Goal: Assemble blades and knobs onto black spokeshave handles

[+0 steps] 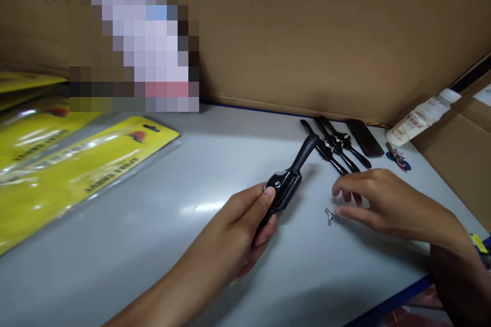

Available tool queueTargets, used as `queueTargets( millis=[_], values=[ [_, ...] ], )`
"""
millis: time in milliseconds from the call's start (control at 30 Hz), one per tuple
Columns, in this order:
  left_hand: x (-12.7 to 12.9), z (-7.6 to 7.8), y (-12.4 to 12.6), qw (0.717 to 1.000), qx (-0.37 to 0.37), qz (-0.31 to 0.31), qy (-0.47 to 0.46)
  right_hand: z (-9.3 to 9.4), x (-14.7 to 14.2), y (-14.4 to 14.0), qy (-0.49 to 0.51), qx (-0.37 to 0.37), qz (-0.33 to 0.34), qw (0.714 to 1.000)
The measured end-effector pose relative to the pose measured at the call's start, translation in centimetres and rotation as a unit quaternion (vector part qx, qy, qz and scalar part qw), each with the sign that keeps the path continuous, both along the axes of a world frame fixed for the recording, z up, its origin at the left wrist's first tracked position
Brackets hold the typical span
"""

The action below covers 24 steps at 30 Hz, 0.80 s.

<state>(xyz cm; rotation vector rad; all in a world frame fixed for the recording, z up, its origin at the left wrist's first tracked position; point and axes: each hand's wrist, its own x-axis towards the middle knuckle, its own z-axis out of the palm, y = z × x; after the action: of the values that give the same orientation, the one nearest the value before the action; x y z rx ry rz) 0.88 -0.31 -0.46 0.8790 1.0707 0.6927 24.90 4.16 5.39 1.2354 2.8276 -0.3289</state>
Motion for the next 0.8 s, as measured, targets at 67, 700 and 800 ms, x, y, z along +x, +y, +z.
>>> queueTargets(
  millis=[67,700,800],
  values=[
    [0.3,0.1,0.0,1.000,0.014,0.006,0.014,-0.2,0.1,-0.4,-0.058,-0.050,-0.013,0.997],
    [0.6,-0.7,0.0,0.999,0.041,-0.009,0.019,-1.0,-1.0,-0.3,0.029,-0.102,0.055,0.993],
    [0.6,-0.2,0.0,0.999,0.025,-0.018,0.025,-0.6,-1.5,-0.8,0.156,-0.054,0.073,0.984]
  ],
)
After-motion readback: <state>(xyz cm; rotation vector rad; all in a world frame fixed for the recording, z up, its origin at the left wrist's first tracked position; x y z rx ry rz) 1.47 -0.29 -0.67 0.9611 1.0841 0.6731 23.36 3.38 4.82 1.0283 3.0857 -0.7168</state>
